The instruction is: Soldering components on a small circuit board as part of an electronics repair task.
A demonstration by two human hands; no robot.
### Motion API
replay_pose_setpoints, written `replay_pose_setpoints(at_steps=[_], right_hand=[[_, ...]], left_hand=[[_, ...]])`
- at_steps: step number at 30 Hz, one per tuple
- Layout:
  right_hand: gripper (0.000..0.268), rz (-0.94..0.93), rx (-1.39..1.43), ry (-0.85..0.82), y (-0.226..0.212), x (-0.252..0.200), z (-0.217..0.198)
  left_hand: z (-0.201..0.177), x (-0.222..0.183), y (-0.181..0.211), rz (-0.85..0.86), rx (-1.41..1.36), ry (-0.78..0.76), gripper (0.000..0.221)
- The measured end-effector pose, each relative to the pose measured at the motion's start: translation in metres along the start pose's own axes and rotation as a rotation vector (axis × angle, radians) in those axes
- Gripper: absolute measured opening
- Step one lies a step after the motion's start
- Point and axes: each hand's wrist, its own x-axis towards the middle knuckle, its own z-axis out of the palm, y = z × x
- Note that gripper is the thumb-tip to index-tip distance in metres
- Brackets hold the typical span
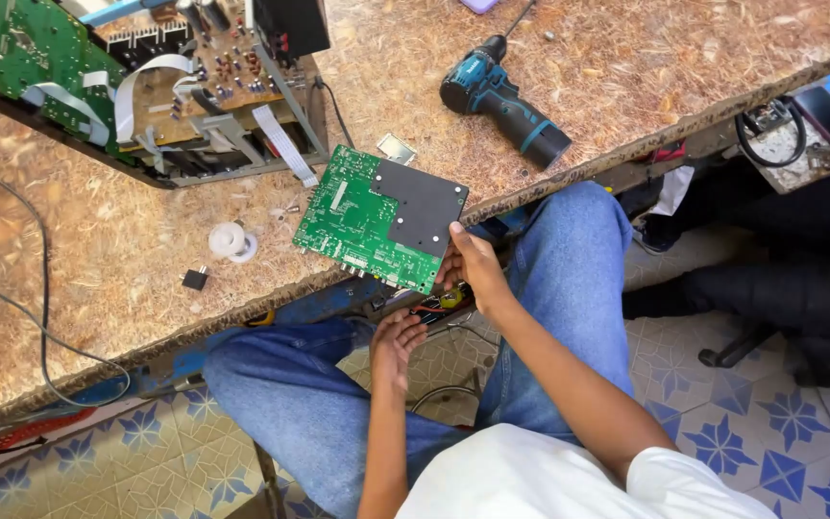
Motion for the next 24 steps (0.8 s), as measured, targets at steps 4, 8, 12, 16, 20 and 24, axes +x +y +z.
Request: replay_pose_setpoints(at_steps=[4,8,12,16,20,24], right_hand=[[0.047,0.014,-0.002,-0.015,0.002,0.003,-0.002],[0.037,0.032,0.035,-0.039,0.007,-0.002,-0.002],[0.028,0.058,0.132,-0.058,0.003,-0.002,-0.004],[0.025,0.092,0.159,-0.078,0.008,-0.004,-0.005],[0.019,0.077,0.117,-0.026,0.010,-0.009,0.001],[0.012,0.092,0.248,-0.050,-0.039,-0.028,0.033]], left_hand=[[-0.002,0.006,-0.005,0.013,0.005,0.014,0.025],[-0.007,0.010,-0.022,-0.035,0.020,0.005,0.024],[0.017,0.002,-0.013,-0.055,0.039,-0.016,0.023],[0.022,0.009,-0.022,-0.058,0.032,-0.009,0.022],[0.030,0.007,-0.029,-0.082,0.059,-0.024,0.021],[0.029,0.009,-0.037,-0.089,0.075,-0.041,0.018]])
